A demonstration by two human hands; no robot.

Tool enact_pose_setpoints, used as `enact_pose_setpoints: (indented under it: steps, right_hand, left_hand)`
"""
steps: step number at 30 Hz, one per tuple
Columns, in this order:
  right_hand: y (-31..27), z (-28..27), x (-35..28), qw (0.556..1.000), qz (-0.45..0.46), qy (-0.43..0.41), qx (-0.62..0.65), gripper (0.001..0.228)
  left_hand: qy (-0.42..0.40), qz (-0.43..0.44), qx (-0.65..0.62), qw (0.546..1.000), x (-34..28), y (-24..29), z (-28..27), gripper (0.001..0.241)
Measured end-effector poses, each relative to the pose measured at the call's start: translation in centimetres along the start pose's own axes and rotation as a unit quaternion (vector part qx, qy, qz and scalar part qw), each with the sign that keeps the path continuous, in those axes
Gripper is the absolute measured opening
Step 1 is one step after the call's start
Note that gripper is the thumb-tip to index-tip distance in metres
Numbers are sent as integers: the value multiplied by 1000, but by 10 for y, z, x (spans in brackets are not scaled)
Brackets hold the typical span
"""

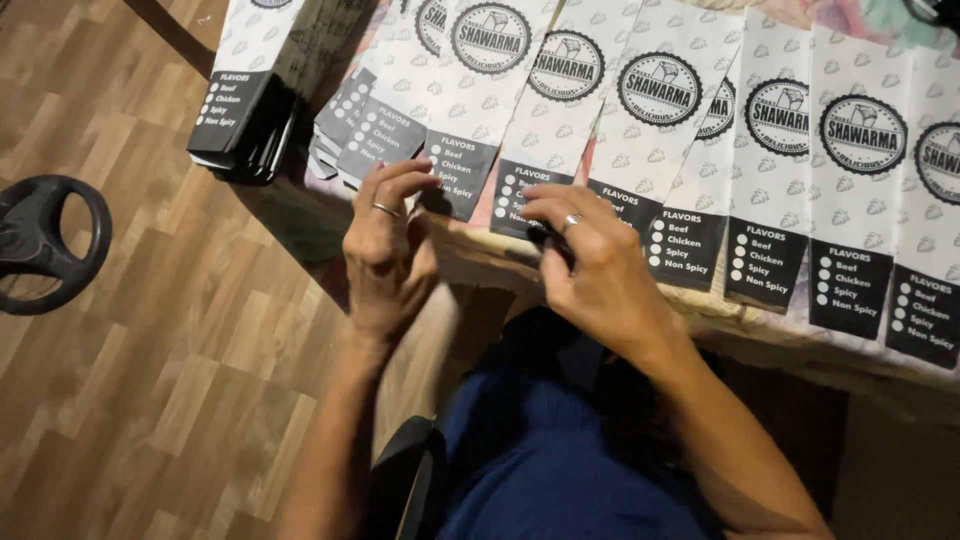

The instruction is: Applying glue to paper templates and folding them to assemble food packaging bags.

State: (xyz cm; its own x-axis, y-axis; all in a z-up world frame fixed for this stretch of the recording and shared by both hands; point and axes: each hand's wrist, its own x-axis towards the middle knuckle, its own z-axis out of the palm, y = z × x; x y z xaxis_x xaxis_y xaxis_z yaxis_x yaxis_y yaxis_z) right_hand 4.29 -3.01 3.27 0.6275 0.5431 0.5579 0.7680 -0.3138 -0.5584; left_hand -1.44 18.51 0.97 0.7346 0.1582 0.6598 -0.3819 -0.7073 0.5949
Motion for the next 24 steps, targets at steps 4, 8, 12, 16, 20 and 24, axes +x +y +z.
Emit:
enact_pose_setpoints:
  steps: [4,8,12,16,20,24]
  right_hand:
    - [-4,-9,-3,1000,12,-8,-15,38]
    - [-8,-2,-1,1000,-15,14,-15,34]
    - [-14,19,9,998,-45,37,26,27]
    - [-8,40,18,997,-59,37,14,20]
    - [-1,50,13,998,-46,24,-29,20]
    - [-1,51,10,999,-30,21,-38,15]
  left_hand:
    - [-62,39,20,997,2,-8,-12,50]
    - [-68,74,36,994,-2,-11,-13,48]
    - [-52,91,67,992,-1,-1,-13,39]
    - [-66,82,17,994,2,-6,-17,36]
    - [-90,72,-28,993,3,-26,-21,32]
    - [-85,63,-29,994,3,-41,-21,30]
